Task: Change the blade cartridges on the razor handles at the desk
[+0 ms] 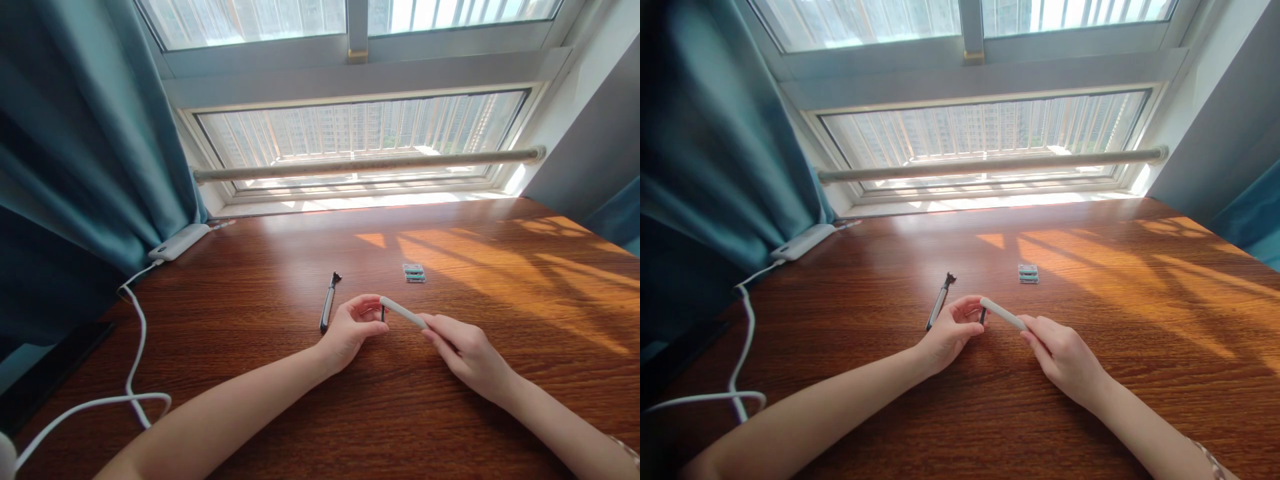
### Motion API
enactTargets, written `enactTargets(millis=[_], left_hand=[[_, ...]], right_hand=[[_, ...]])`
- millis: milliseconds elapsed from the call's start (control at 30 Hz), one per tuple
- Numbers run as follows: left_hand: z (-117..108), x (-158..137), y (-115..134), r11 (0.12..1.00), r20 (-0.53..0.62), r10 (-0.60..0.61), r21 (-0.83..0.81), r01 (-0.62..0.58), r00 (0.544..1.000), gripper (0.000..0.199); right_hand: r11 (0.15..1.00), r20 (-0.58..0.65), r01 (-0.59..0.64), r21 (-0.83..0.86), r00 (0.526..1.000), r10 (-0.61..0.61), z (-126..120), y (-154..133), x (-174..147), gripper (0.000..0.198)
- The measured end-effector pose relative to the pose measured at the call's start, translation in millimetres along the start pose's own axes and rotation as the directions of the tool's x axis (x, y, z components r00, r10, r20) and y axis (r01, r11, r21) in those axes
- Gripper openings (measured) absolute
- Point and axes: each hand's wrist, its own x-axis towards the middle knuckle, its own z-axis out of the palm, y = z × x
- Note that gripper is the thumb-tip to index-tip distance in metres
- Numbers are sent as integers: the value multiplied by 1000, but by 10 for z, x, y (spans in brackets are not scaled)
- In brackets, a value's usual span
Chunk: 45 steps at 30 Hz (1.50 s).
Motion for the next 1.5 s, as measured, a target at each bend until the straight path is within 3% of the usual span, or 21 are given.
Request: enactTargets(millis=[233, 533, 733, 933, 1133, 1500], left_hand=[[-19, -7, -4, 1000, 31, -6, -7, 7, 1000, 38], [-24, -7, -1, 1000, 52, -30, 0, 30, 998, 40], [-43, 0, 0, 1000, 42, 12, 16, -12, 999, 43], [-39, -6, 31, 997, 47, 65, 44, -67, 997, 40], [-23, -28, 60, 997, 54, 61, 44, -63, 997, 39], [-29, -54, 94, 987, 52, 67, 144, -74, 996, 41]], right_hand=[[996, 18, 79, -28, 997, -78, -27, -39, 13, 29], [999, -56, 31, -26, 998, -32, -23, -3, 17, 28], [996, 63, 92, -14, 994, -91, -24, 4, -6, 31], [999, -60, 42, -12, 997, -42, -39, 69, 7, 29], [997, 84, 69, -22, 994, -67, -38, 87, 3, 31], [996, 96, 90, -26, 992, -87, -42, 83, -4, 31]])
